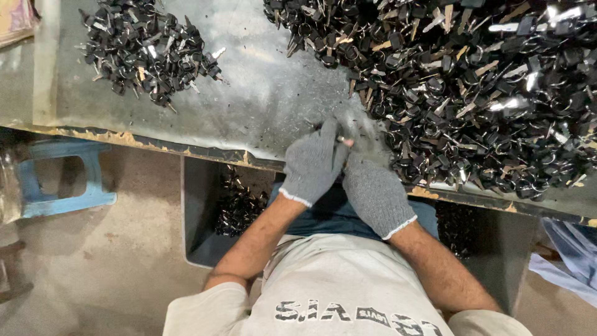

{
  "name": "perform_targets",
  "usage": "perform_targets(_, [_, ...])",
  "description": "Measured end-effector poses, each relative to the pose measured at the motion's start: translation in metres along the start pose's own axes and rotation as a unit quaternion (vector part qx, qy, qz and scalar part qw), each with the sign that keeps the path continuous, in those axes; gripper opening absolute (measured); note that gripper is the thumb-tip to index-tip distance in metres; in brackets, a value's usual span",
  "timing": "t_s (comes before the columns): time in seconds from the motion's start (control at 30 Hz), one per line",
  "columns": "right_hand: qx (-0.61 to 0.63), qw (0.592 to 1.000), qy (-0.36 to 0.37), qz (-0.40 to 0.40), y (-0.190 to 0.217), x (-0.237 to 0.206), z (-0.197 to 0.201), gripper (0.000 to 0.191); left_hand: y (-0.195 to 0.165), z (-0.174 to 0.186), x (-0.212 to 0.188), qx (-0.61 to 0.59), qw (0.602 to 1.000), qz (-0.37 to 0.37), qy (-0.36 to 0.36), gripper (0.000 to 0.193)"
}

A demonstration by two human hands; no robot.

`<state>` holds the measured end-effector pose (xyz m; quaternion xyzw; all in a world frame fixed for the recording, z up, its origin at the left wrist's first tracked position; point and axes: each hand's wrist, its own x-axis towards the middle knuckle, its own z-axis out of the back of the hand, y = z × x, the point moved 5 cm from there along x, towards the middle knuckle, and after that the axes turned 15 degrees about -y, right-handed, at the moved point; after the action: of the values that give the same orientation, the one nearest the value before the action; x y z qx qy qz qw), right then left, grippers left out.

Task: The person, wearing gray work gloves, picks small black metal lock components one at a time from a large pile on a metal table, briefly handles each piece, and places accepted pieces onto a separate pile on the left side of the table while discarding others into a bin below. The sorting continues steadily across the whole episode.

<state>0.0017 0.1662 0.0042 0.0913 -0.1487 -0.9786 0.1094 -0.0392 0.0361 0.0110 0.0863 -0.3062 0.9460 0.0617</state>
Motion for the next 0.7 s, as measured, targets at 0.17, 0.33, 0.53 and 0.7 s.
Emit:
perform_targets(0.17, [0.027,0.948,-0.288,0.131,0.014,0.002,0.040,0.047,-0.006,-0.001,0.020,0.017,0.978,-0.174,-0.116,0.048])
perform_targets(0.33, [0.096,0.991,-0.083,-0.028,-0.001,0.006,0.026,0.046,0.021,0.000,0.005,-0.042,0.999,-0.019,-0.012,0.045])
perform_targets(0.53, [0.095,0.977,-0.188,0.036,0.005,0.017,0.021,0.044,0.022,0.003,-0.005,-0.040,0.992,-0.102,-0.059,0.025])
perform_targets(0.7, [-0.014,0.998,-0.056,-0.013,-0.003,0.022,0.009,0.025,0.018,0.000,-0.005,-0.019,0.983,-0.167,-0.074,0.022])
